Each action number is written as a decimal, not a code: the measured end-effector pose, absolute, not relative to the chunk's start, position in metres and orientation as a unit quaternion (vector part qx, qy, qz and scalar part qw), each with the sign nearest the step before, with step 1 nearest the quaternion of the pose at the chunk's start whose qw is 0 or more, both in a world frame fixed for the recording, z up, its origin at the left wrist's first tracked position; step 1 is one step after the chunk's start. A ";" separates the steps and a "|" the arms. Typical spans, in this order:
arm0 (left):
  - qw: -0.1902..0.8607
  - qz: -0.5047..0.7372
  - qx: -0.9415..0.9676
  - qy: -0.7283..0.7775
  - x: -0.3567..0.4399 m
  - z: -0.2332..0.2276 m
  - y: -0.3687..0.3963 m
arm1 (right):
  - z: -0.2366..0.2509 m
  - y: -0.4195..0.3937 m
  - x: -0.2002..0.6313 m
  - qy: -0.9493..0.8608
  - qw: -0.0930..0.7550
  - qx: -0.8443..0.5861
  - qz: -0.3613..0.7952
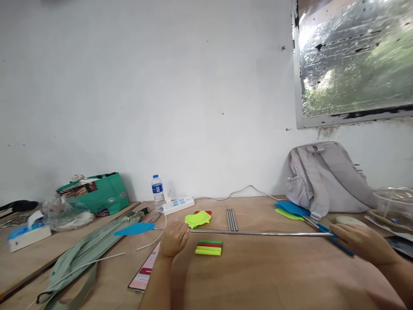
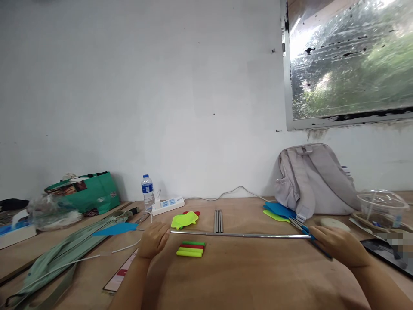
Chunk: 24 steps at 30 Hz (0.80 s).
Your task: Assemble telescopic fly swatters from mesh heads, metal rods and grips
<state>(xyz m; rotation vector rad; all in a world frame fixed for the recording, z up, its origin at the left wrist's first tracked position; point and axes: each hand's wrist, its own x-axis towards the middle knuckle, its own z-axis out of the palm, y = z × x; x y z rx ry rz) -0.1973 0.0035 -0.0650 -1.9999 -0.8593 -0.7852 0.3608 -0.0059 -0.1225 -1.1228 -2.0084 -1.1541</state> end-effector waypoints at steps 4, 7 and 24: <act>0.398 -0.311 -0.796 -0.334 -0.193 -0.063 0.004 | -0.113 -0.011 0.365 -0.773 0.215 -0.359 -0.478; 0.395 -0.311 -0.797 -0.334 -0.194 -0.063 0.005 | -0.112 -0.011 0.366 -0.770 0.206 -0.356 -0.488; 0.282 -0.465 -0.653 -0.527 -0.164 -0.091 0.024 | -0.134 -0.009 0.371 -0.627 0.243 -0.603 -0.430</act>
